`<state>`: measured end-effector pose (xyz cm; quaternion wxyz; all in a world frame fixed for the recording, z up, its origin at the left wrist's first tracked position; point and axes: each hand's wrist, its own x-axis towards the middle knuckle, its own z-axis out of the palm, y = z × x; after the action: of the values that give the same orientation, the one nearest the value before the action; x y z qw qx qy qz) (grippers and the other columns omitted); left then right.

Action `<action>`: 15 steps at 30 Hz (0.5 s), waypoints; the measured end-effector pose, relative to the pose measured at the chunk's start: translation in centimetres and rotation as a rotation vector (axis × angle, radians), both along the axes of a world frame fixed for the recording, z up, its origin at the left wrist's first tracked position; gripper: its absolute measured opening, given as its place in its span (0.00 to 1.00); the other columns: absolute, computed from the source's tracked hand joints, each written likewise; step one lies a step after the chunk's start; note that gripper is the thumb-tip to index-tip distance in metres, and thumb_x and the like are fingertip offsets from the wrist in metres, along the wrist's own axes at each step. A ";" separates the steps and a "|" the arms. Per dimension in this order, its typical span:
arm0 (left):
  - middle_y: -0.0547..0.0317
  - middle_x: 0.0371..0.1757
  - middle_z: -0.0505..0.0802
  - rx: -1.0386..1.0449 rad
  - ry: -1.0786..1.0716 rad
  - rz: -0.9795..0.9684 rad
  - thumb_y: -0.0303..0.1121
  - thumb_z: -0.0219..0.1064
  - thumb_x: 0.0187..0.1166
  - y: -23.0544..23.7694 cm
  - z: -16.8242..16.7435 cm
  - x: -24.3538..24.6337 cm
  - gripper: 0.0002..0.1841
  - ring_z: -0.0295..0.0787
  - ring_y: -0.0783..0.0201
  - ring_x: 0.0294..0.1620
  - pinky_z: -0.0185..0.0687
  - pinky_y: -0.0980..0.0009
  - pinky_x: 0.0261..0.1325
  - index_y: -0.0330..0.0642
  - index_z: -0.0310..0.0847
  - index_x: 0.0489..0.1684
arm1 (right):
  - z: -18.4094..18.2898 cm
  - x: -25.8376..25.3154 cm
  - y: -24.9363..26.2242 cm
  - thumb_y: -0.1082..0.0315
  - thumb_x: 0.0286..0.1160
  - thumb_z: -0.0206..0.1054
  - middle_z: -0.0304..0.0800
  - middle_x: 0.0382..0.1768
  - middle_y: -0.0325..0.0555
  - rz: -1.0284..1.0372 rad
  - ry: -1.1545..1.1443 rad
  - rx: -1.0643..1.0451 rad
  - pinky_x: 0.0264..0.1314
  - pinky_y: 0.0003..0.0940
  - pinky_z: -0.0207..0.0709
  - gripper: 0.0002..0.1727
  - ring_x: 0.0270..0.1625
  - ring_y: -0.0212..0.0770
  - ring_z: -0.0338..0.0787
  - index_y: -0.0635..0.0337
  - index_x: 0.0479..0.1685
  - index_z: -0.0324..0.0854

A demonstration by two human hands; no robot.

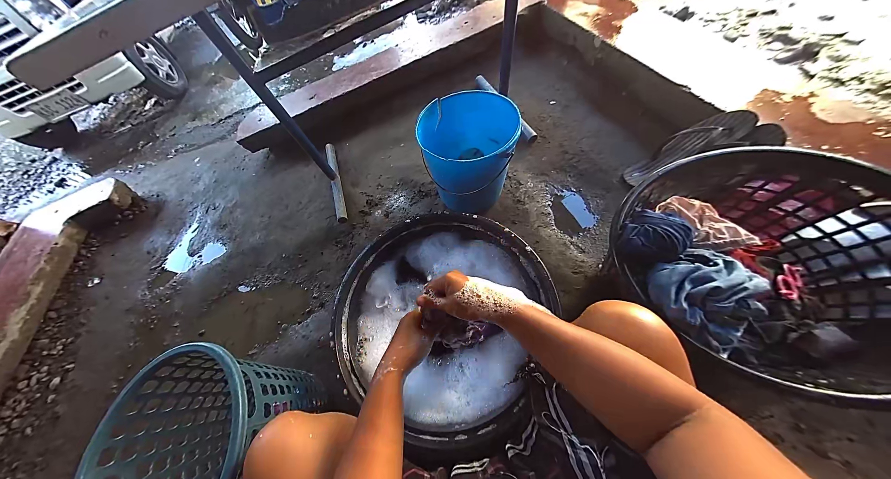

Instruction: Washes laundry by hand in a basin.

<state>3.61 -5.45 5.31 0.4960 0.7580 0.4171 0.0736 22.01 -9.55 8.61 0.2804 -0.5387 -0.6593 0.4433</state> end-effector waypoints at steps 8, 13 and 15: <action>0.54 0.47 0.94 0.310 -0.233 -0.026 0.25 0.60 0.81 0.3 7.1 -0.6 0.11 0.89 0.76 0.52 0.82 0.75 0.63 0.31 0.89 0.48 | 0.5 1.9 0.5 0.49 0.82 0.67 0.83 0.31 0.38 -0.042 0.154 0.102 0.44 0.29 0.74 0.22 0.35 0.26 0.80 0.63 0.41 0.85; 0.67 0.39 0.94 0.442 -0.459 0.119 0.25 0.60 0.77 -0.1 12.6 -1.4 0.10 0.90 0.82 0.44 0.86 0.78 0.55 0.36 0.89 0.41 | -1.0 3.5 1.2 0.58 0.80 0.69 0.87 0.30 0.26 0.102 0.420 0.225 0.43 0.15 0.76 0.15 0.35 0.13 0.81 0.62 0.38 0.88; 0.73 0.34 0.93 0.452 -0.504 0.217 0.25 0.60 0.78 -0.4 14.5 -1.6 0.09 0.89 0.83 0.39 0.87 0.79 0.49 0.42 0.89 0.36 | -1.1 3.1 0.9 0.56 0.75 0.73 0.88 0.33 0.28 0.084 0.431 0.249 0.44 0.16 0.78 0.17 0.37 0.14 0.83 0.63 0.43 0.88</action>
<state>1.98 -5.87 19.82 0.3924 0.7579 0.3328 0.4011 25.13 -8.62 7.47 0.4599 -0.3654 -0.6555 0.4746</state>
